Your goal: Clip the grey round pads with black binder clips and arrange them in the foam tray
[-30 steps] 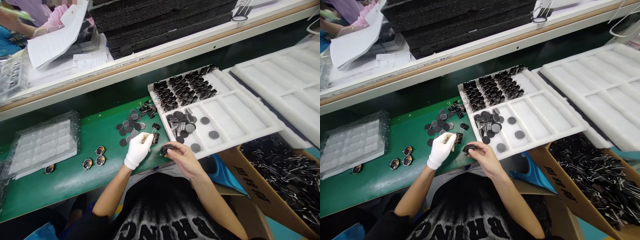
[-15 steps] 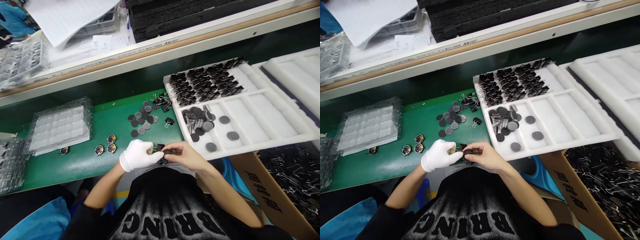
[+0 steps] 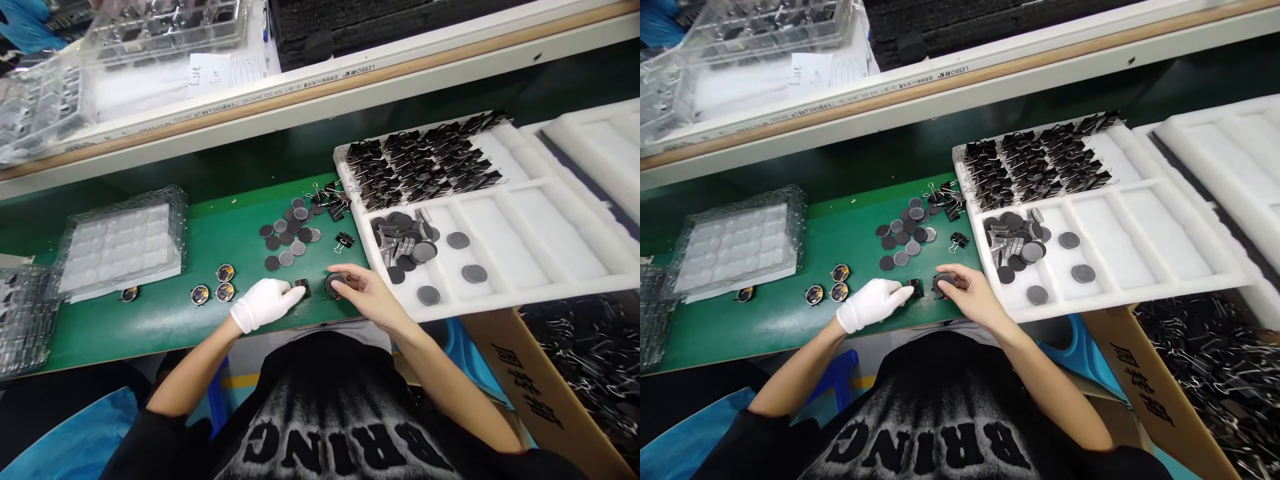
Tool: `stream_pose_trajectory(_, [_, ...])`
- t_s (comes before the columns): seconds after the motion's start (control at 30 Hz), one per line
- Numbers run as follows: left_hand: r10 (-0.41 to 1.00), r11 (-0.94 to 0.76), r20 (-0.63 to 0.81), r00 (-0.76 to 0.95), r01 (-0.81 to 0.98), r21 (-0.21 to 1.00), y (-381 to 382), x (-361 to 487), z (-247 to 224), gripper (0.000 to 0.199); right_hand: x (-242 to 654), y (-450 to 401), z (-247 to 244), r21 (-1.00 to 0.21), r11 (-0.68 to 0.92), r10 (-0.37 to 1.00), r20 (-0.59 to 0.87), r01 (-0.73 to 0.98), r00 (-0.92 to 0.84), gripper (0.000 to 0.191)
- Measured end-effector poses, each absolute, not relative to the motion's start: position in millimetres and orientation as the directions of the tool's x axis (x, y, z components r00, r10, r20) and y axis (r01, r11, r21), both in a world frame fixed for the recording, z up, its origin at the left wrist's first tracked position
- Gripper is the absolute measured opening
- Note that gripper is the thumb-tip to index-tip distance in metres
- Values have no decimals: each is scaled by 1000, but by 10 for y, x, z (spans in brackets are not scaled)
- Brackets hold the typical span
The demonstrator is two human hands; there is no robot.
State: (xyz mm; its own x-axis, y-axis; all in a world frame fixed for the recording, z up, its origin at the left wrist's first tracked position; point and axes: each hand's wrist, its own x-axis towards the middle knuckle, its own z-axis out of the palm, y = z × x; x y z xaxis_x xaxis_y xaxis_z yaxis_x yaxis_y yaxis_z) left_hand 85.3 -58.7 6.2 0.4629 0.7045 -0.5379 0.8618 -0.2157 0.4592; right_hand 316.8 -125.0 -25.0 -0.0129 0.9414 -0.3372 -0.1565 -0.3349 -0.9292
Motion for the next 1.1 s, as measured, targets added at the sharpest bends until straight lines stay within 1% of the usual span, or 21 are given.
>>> stream_pose_trajectory(0.03, [721, -295, -531, 445, 891, 345, -560, 831, 65, 64, 3151, -1231, -280, -928, -346, 938, -344, -139, -34, 40])
stream_pose_trajectory(0.1, [755, -373, -524, 395, 915, 152, -516, 778, 114, 68, 3117, -1214, -341, -913, -383, 923, -370, -140, -106, 44])
stream_pose_trajectory(0.13, [775, -379, -514, 368, 921, 87, -497, 754, 152, 68, 3099, -1217, -372, -908, -395, 916, -377, -141, -140, 50])
stream_pose_trajectory(0.2, [847, -332, -437, 304, 943, 14, -459, 734, 223, 66, 3066, -1238, -437, -920, -377, 917, -355, -106, -185, 61])
stream_pose_trajectory(0.23, [897, -281, -354, 265, 960, 6, -436, 747, 242, 64, 3048, -1250, -468, -939, -339, 928, -322, -65, -189, 63])
stream_pose_trajectory(0.3, [972, -187, -136, 194, 980, 61, -374, 826, 223, 60, 3010, -1267, -516, -974, -220, 958, -227, 58, -173, 56])
stream_pose_trajectory(0.37, [984, -176, 60, 169, 973, 149, -295, 956, 126, 55, 2967, -1269, -539, -969, -92, 979, -129, 229, -155, 48])
stream_pose_trajectory(0.43, [972, -199, 168, 168, 961, 193, -216, 1097, -11, 49, 2922, -1260, -539, -920, 2, 987, -62, 393, -150, 47])
stream_pose_trajectory(0.53, [977, -136, 186, 101, 973, 184, -137, 1240, -194, 51, 2854, -1250, -521, -821, 78, 988, -11, 565, -152, 45])
stream_pose_trajectory(0.67, [984, 17, 169, -48, 983, 185, -100, 1248, -324, 51, 2761, -1255, -526, -721, 55, 994, -28, 691, -108, 41])
stream_pose_trajectory(0.73, [981, 67, 168, -99, 980, 186, -82, 1215, -363, 52, 2714, -1254, -543, -707, 24, 997, -34, 707, -68, 40])
stream_pose_trajectory(0.87, [981, 92, 155, -120, 980, 177, -38, 1175, -432, 52, 2624, -1231, -582, -688, -7, 999, -34, 726, -23, 45])
stream_pose_trajectory(0.97, [978, 114, 151, -141, 978, 174, -23, 1178, -464, 51, 2564, -1200, -601, -662, -9, 999, -30, 750, -15, 46])
stream_pose_trajectory(1.1, [973, 111, 181, -141, 980, 165, -34, 1186, -468, 54, 2500, -1160, -620, -648, 7, 1000, 0, 762, -9, 45])
